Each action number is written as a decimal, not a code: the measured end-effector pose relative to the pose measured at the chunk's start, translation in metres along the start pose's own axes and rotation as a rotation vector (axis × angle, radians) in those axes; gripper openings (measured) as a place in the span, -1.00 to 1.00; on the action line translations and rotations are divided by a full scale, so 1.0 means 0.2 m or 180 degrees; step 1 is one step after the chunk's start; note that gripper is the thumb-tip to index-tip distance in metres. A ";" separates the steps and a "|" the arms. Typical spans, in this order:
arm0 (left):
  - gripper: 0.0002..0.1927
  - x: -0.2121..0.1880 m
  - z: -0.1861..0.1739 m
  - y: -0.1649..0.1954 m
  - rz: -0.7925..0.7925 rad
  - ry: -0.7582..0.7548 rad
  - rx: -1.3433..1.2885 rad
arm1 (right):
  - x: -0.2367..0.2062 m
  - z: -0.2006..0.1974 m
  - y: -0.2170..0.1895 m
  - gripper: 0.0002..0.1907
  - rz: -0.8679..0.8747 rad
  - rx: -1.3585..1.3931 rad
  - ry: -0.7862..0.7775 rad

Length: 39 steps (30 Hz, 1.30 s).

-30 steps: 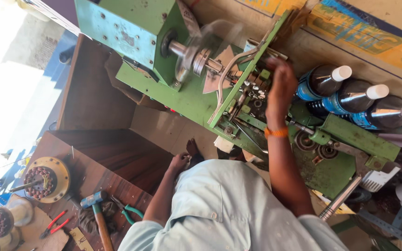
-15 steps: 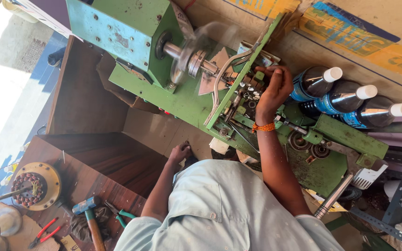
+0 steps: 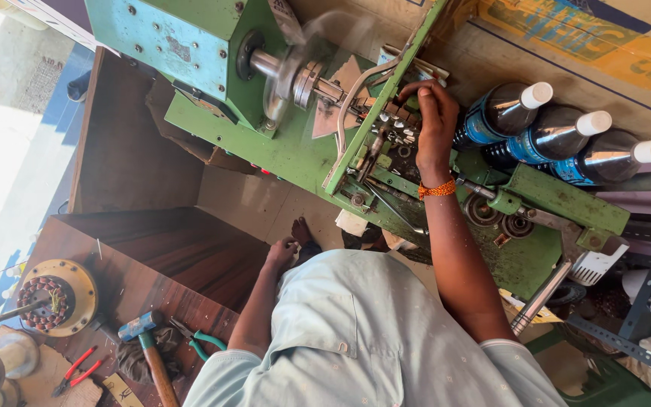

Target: The person works on a green industrial machine, using a spanner to loosen and tighten bolts on its frame and reaching into its mechanism to reposition parts. They press the control panel buttons, run the machine, and handle small components near the working head, continuing to adjust fittings by hand.

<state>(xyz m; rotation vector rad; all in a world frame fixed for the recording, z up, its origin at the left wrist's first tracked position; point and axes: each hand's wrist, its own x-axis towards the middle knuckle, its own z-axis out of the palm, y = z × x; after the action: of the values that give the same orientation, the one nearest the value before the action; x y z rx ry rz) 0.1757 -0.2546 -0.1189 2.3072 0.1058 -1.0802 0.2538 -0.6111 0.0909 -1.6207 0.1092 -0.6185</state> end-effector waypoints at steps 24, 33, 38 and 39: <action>-0.64 0.03 -0.04 -0.03 0.0428 0.0401 -0.0123 | -0.02 0.02 0.10 -0.85 0.0056 0.0648 0.0330; -0.65 0.00 -0.03 -0.02 0.0602 0.0338 -0.0083 | -0.02 0.01 0.08 -0.80 0.0073 0.0489 0.0167; -0.65 -0.02 -0.12 -0.04 0.0515 0.0587 -0.0344 | -0.01 0.02 0.07 -0.76 -0.0230 0.0054 0.0274; -0.64 -0.03 -0.15 -0.05 0.0484 0.0661 -0.0540 | -0.01 0.01 0.07 -0.75 -0.0248 -0.0045 0.0263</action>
<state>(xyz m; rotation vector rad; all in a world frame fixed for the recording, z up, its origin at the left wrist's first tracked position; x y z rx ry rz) 0.1889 -0.2297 -0.1052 2.2274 0.0970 -0.7264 0.2574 -0.6102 0.0770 -1.6193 0.1119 -0.7465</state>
